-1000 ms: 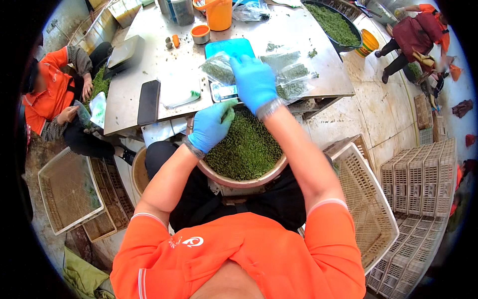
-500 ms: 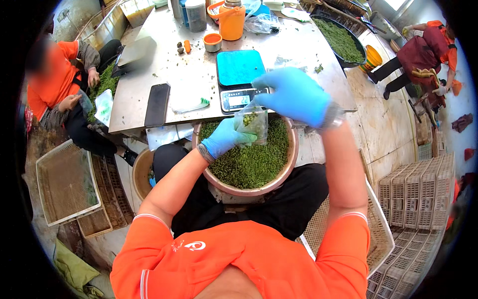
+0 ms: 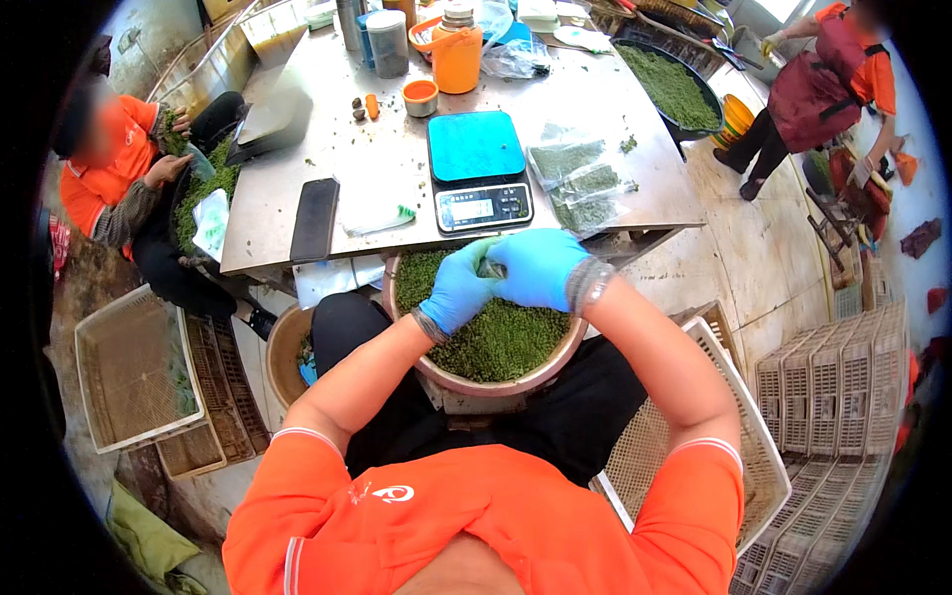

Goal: The person scoops green leaves from a large bowl on their lap into small plastic bags, weighs each bag on a digital scale, and places the filled bags on the table. The process is repeated continuously.

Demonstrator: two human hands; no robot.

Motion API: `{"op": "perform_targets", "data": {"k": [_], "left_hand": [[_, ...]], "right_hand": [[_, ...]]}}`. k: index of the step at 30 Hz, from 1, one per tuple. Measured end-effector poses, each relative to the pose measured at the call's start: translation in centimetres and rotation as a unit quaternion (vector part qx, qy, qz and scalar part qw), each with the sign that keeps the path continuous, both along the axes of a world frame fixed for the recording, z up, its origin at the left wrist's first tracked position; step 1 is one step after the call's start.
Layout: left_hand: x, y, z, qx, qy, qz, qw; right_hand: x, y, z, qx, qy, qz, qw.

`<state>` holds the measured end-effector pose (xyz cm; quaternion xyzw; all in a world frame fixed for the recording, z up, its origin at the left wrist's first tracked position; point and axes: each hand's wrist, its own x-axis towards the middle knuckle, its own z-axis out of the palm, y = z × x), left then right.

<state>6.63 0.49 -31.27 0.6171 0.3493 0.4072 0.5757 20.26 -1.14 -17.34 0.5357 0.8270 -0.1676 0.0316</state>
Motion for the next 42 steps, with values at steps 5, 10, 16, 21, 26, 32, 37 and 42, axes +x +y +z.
{"op": "perform_targets", "data": {"k": [5,10,16,21,26,32,37,42], "left_hand": [[-1.2,1.0,1.2,0.024,0.031,0.045,0.998],[-1.1,1.4,0.0,0.003,0.034,0.025,0.999],[-1.6,1.5,0.4,0.013,0.037,-0.017,0.999],[-1.3,0.3,2.1,0.088,0.151,0.028,0.984],[-1.1,-0.4,1.3,0.004,-0.044,-0.119,0.992],[-3.3,0.8,2.4,0.055,0.089,0.015,0.994],[-1.9,-0.4,2.3,0.116,0.022,0.003,0.993],[-3.0,-0.6,3.4,0.116,0.001,0.018,0.993]], "right_hand": [[1.5,-0.6,2.0,0.097,0.064,-0.066,0.991],[1.7,-0.5,2.2,0.085,0.031,-0.068,0.994],[1.8,0.8,2.0,0.227,0.093,-0.074,0.967],[0.7,1.7,0.1,0.111,-0.067,-0.056,0.99],[0.1,1.1,0.3,0.119,-0.082,-0.035,0.989],[1.2,-0.5,4.5,0.297,0.047,-0.045,0.953],[-1.1,-2.7,0.3,0.07,-0.036,0.011,0.997],[0.5,-3.5,2.5,0.088,0.202,-0.097,0.971]]}}
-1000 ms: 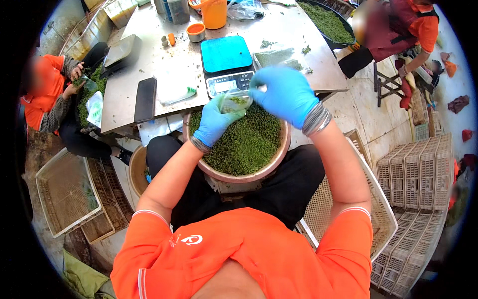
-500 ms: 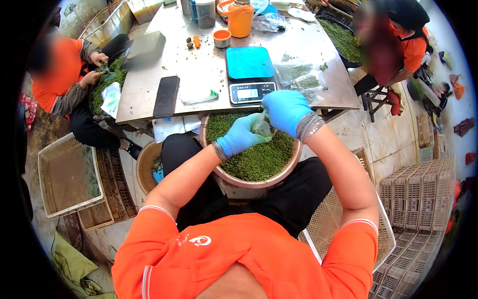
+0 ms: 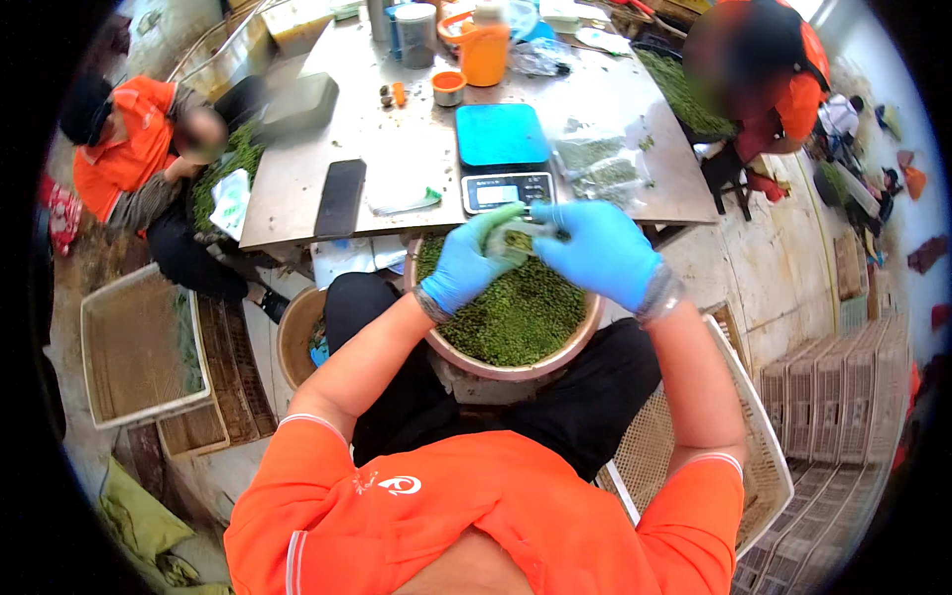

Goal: The person scoops green leaves from a large bowl on their lap into small plastic bags, weighs each bag on a digital scale, and places the filled bags on the table. The process is repeated continuously.

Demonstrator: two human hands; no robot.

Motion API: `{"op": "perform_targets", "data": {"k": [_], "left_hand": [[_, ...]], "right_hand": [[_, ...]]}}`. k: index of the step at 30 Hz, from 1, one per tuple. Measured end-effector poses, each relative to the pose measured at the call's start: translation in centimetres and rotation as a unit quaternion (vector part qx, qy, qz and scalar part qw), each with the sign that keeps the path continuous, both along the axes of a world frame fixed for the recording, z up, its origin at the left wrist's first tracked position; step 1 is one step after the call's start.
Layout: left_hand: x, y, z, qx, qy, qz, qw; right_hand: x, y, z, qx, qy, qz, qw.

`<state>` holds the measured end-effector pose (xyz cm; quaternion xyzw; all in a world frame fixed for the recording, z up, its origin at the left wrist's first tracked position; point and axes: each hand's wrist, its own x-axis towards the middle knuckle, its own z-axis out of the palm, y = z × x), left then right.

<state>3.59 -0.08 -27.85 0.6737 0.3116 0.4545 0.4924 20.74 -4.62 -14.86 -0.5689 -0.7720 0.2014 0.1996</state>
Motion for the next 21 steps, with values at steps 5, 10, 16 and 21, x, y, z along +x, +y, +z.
{"op": "perform_targets", "data": {"k": [5,10,16,21], "left_hand": [[1.3,0.0,-0.3,-0.016,0.016,-0.033,0.999],[1.3,0.7,-1.7,-0.109,0.007,-0.059,0.992],[2.4,0.1,-0.8,-0.029,0.003,-0.031,0.999],[2.4,-0.6,-0.6,-0.106,-0.034,-0.066,0.992]], "right_hand": [[1.6,2.1,-2.4,-0.035,-0.178,-0.027,0.983],[4.2,1.9,-1.2,0.055,-0.06,-0.125,0.989],[1.5,-1.5,-0.7,0.013,-0.106,0.071,0.992],[2.1,-1.9,-2.0,0.024,-0.061,-0.002,0.998]]}}
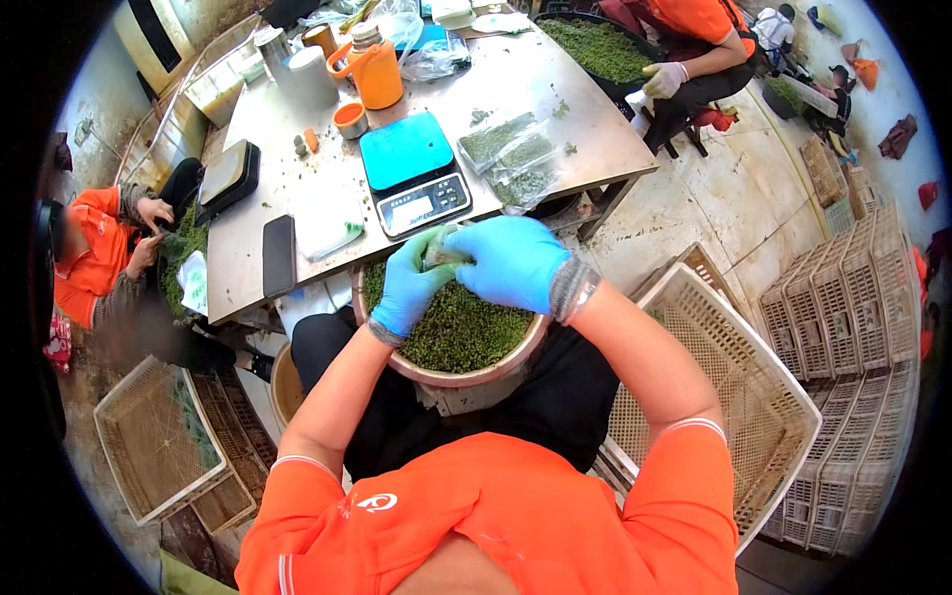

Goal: The person scoops green leaves from a large bowl on their lap into small plastic bags, weighs each bag on a digital scale, and places the filled bags on the table. The process is repeated continuously.

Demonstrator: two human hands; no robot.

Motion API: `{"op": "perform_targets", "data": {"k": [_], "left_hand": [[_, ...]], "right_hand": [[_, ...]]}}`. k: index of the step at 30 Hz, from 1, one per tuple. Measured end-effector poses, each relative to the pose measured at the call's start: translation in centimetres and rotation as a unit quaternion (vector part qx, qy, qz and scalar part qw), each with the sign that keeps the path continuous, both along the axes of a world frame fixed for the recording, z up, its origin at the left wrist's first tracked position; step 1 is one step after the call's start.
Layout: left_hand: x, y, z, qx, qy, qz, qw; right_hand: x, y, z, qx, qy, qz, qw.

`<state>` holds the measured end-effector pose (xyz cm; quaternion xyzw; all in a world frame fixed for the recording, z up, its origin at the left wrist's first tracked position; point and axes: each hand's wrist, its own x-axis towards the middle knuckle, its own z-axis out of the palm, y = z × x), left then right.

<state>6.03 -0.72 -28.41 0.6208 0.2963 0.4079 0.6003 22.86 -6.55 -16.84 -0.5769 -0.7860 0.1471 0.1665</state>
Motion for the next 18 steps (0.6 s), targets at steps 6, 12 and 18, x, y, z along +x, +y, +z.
{"op": "perform_targets", "data": {"k": [6,12,18], "left_hand": [[1.2,-0.8,0.1,-0.022,0.021,-0.046,0.998],[2.8,-0.4,1.7,-0.096,0.062,-0.133,0.985],[2.1,4.6,4.2,-0.156,0.062,-0.141,0.976]], "right_hand": [[0.1,1.4,-3.7,-0.027,-0.111,-0.011,0.993],[2.0,1.1,-3.6,-0.004,0.149,0.02,0.989],[5.6,0.2,-0.6,0.115,0.438,-0.17,0.875]]}}
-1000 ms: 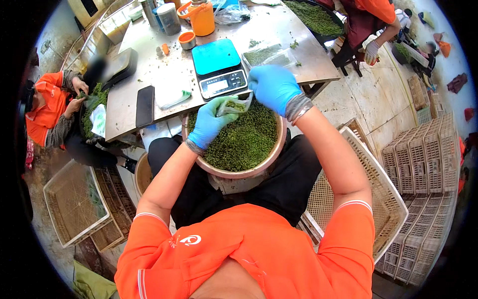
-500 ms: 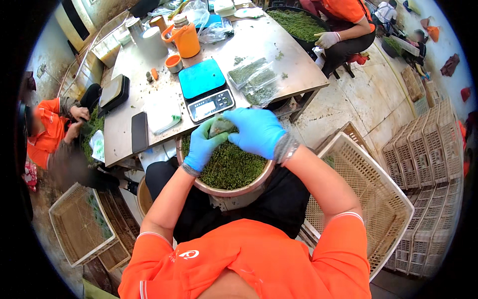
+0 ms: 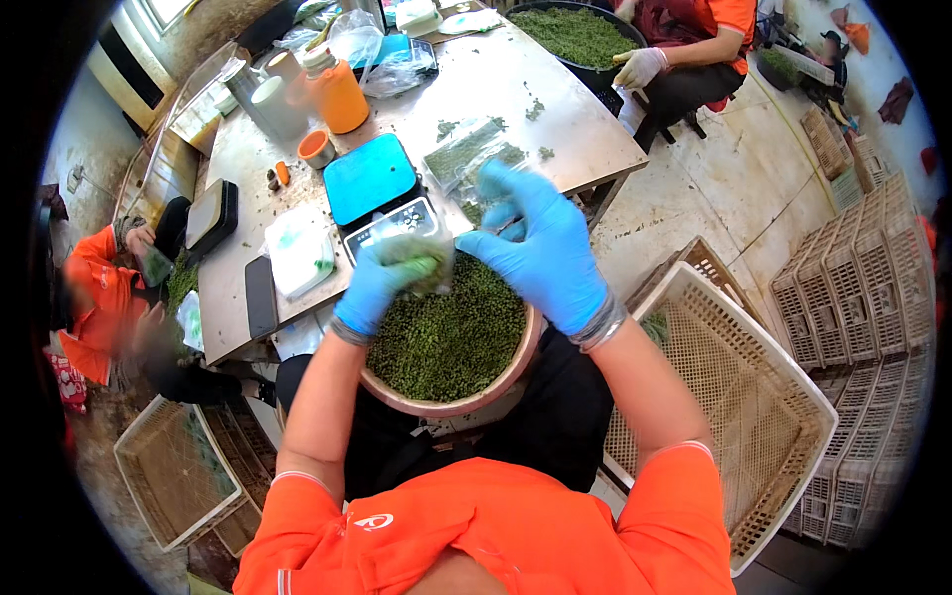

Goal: The person scoops green leaves from a large bowl on their lap into small plastic bags, weighs each bag on a digital scale, and places the filled bags on the table. The process is repeated continuously.

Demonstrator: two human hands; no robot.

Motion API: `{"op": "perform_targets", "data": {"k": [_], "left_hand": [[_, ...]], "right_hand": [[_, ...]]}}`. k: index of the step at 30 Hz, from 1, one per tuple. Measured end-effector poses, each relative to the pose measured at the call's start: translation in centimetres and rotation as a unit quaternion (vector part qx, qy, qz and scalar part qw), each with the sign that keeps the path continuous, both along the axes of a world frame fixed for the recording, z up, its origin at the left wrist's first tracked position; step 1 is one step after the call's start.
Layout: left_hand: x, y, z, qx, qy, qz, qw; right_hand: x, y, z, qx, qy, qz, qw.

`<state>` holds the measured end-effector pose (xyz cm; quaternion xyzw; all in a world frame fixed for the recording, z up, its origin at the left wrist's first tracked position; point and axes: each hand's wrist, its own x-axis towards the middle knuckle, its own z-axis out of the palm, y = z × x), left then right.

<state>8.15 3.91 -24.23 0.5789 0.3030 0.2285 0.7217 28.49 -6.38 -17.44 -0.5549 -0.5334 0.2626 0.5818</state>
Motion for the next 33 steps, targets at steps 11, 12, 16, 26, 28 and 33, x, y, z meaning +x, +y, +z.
{"op": "perform_targets", "data": {"k": [11,12,16,26,28,33], "left_hand": [[15.0,17.4,-1.5,0.487,0.287,0.09,0.82],[15.1,18.4,-2.8,0.471,0.362,-0.009,0.804],[9.6,22.1,-3.0,0.41,0.2,0.055,0.888],[-8.8,18.2,0.1,0.299,0.293,-0.007,0.908],[-8.4,15.4,2.0,0.34,0.261,0.144,0.892],[-10.6,12.5,1.7,0.35,0.244,0.198,0.882]], "right_hand": [[11.1,-3.0,-9.4,-0.173,0.152,-0.122,0.966],[12.8,-4.2,-9.5,-0.119,0.113,-0.158,0.974],[22.6,-13.1,-11.5,-0.107,0.213,-0.305,0.922],[31.0,-27.3,-29.0,-0.333,-0.123,-0.525,0.773],[30.7,-26.2,-31.1,-0.343,-0.121,-0.527,0.768],[31.3,-21.7,-36.9,-0.399,-0.26,-0.376,0.795]]}}
